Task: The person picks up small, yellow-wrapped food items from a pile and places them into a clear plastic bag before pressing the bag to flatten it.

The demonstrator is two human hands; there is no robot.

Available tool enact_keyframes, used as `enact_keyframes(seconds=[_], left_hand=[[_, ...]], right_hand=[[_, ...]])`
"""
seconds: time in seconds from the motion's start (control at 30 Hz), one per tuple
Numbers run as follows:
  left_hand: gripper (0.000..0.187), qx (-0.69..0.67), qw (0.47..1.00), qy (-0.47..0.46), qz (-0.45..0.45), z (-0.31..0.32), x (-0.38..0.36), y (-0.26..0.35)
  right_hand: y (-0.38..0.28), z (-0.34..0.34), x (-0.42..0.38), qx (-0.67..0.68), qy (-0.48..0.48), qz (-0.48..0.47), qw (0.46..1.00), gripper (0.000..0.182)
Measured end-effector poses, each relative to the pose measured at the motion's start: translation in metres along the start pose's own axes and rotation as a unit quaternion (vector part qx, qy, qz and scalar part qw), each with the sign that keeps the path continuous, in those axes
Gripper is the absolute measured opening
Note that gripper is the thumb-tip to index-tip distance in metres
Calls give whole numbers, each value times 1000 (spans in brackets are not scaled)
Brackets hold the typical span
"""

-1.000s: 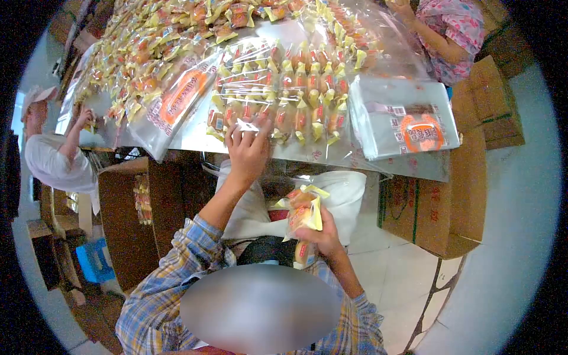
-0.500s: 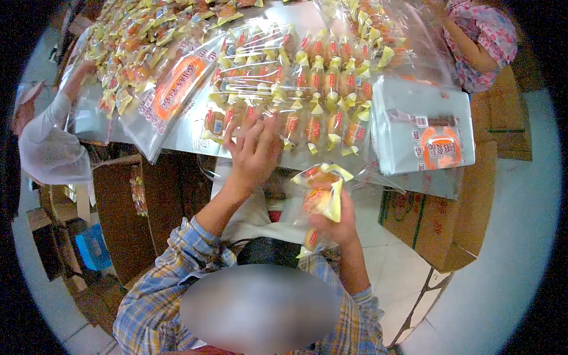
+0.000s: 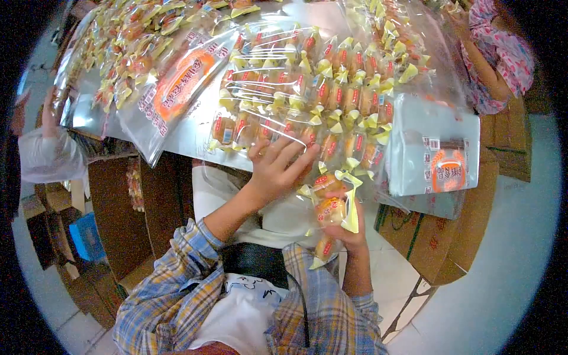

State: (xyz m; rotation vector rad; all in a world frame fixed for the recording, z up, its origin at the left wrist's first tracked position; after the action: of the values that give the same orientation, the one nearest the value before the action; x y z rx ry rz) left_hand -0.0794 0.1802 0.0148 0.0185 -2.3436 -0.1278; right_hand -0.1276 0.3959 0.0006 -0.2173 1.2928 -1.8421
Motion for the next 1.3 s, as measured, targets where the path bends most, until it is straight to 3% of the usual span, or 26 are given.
enact_keyframes(seconds=[0.1, 0.33, 0.43, 0.47, 0.63, 0.67, 0.77, 0.9, 0.93, 1.03, 1.07, 1.17, 1.3], left_hand=[[34, -1, 1000, -14, -11, -4, -2, 2], [45, 5, 999, -2, -32, -1, -4, 4], [48, 31, 999, 2, -17, 3, -5, 4], [49, -11, 999, -10, -43, 4, -6, 3], [48, 23, 999, 0, -36, 4, -3, 5], [48, 30, 999, 1, -34, 7, -5, 5], [48, 36, 999, 13, -21, -1, -1, 7], [47, -9, 999, 5, -49, 0, -3, 3], [42, -11, 999, -15, -50, -6, -2, 5], [38, -1, 999, 10, -41, -3, 0, 4], [34, -3, 999, 12, -42, -2, -1, 4], [32, -16, 999, 23, -39, -1, -4, 1], [27, -46, 996, -4, -71, 6, -9, 1]], right_hand=[[5, -5, -3, 48, 0, 6, 999, 86], [0, 3, -2, 16, -48, 17, 999, 85], [-3, 3, -1, -29, -89, -32, 995, 84], [0, 1, -3, -21, -97, -27, 995, 83], [-1, 16, -1, -27, -130, -38, 990, 79], [-3, 22, -2, 0, -136, -4, 991, 79], [-8, 35, -1, -89, -66, -16, 994, 83], [-14, 49, -5, -266, -41, -44, 962, 93], [-33, 60, -7, -450, -27, -162, 878, 98], [-41, 67, -9, -499, 46, -212, 839, 100], [-41, 64, -10, -482, 73, -196, 851, 84], [-44, 61, -9, -568, 60, -222, 790, 68], [-51, 61, -4, -565, 68, -190, 800, 62]])
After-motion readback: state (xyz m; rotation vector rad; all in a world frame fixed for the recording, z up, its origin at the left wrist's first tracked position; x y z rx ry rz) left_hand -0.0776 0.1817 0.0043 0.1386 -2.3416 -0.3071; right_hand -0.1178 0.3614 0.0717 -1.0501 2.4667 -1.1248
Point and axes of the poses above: each hand's wrist, its own x-axis towards the middle knuckle, its own z-axis out of the palm, y = z × x, the point moved 4 cm from there along x, towards the middle knuckle, and after that the axes turned 3 degrees about z, right-handed, at the moved point
